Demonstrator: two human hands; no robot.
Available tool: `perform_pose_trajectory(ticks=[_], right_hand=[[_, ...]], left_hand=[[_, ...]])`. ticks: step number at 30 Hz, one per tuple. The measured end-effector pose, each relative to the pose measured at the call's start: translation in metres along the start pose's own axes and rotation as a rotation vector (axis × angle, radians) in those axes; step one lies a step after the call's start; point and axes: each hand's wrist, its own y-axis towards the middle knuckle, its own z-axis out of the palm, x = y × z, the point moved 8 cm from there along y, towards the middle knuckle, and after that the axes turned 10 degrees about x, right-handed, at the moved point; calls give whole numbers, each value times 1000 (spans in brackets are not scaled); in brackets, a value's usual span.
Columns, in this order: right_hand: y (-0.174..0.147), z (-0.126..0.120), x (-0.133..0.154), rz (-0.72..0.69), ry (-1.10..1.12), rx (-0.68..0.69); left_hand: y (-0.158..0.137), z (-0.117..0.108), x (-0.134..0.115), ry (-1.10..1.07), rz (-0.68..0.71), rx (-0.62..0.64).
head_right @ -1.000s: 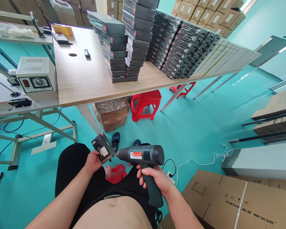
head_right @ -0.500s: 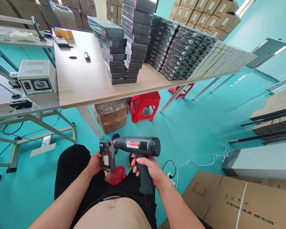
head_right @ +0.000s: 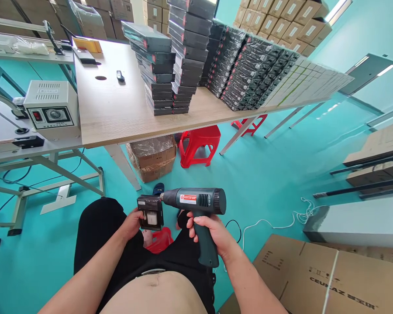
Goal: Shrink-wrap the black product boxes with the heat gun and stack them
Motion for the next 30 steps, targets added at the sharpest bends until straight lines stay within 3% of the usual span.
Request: perform_pose_trajectory(ticks=[6,10,14,19,24,28,30], right_hand=[[-14,-29,-8,97,-90,-21],[-15,-21,-17,147,-114,41],[-9,-19,-17,112,-157,0],[-6,-14,-18,157,-194,42],[-4,-14,-14,138,-206,-15],[-6,-9,-17,166,-211,47],[-6,-12,-15,149,-221,-4]], left_hand=[[-3,10,-29,369,298,66],[3,2,-25,474,301,39],[6,-5,-22,591,287,13],[4,-6,-23,607,284,-8],[5,-6,-22,616,290,-4],[6,-8,-22,621,295,-17],[6,-9,-23,615,296,-28]])
